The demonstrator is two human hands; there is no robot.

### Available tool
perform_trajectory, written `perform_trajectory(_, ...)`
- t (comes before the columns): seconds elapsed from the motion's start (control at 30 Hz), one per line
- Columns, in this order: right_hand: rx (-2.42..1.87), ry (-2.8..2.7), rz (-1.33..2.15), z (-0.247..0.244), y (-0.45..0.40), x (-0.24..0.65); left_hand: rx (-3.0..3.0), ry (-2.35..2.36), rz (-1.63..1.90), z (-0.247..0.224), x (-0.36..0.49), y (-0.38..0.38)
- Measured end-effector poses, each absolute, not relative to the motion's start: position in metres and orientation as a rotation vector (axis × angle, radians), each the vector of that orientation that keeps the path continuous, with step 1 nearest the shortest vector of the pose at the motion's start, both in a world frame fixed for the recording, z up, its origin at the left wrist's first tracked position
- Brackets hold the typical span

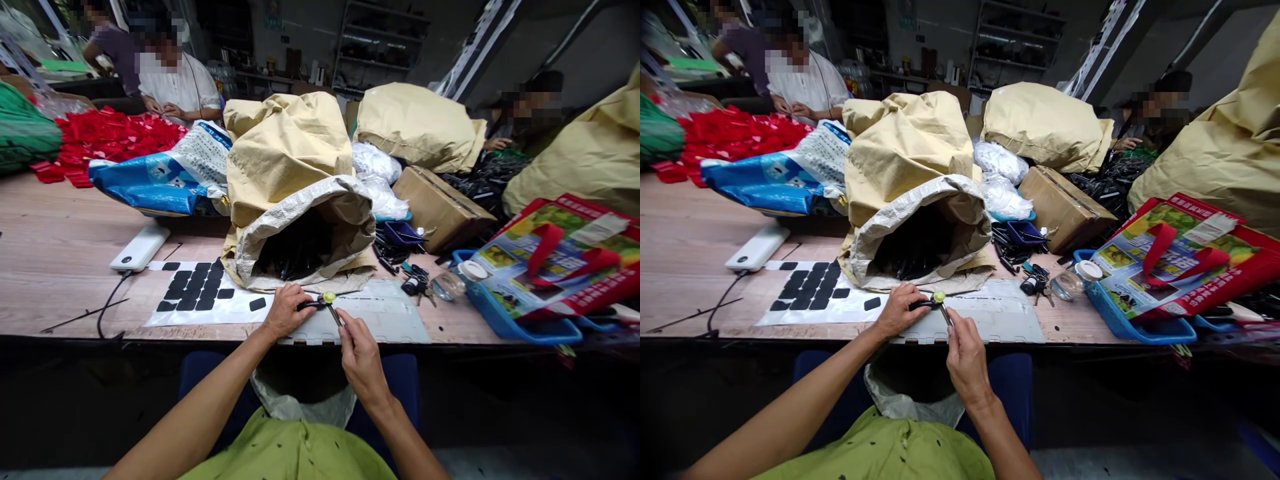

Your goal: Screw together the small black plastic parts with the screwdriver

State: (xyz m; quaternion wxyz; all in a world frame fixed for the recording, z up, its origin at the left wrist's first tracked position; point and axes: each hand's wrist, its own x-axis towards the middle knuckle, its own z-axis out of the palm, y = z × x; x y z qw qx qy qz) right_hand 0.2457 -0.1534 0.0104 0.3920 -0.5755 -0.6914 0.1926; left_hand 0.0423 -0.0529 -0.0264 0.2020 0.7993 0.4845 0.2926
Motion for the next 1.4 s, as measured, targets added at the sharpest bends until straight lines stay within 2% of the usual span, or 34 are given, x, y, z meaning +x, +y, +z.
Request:
perform_trajectory(0.47, -1.543, -1.814, 0.313, 0.003, -0.148, 0.247, 2.249, 1.356, 0.772, -0.023, 0.043, -0.054)
perform_trajectory(0.73, -1.578, -1.804, 0.326, 0.001, -0.149, 0.252, 2.251, 1.36, 0.75, -0.021, 0.043, -0.055)
perform_trajectory(0.9, -1.76, -1.727, 0.133, 0.005, -0.125, 0.289, 2.256, 1.366, 0.742, -0.02, 0.044, -0.055)
perform_trajectory(1.13, -2.122, -1.785, -0.293, -0.015, -0.087, 0.325, 2.251, 1.372, 0.733, -0.022, 0.045, -0.055)
perform_trajectory(1.4, -2.15, -1.711, -0.373, -0.024, -0.086, 0.32, 2.295, 1.353, 0.752, -0.022, 0.043, -0.052)
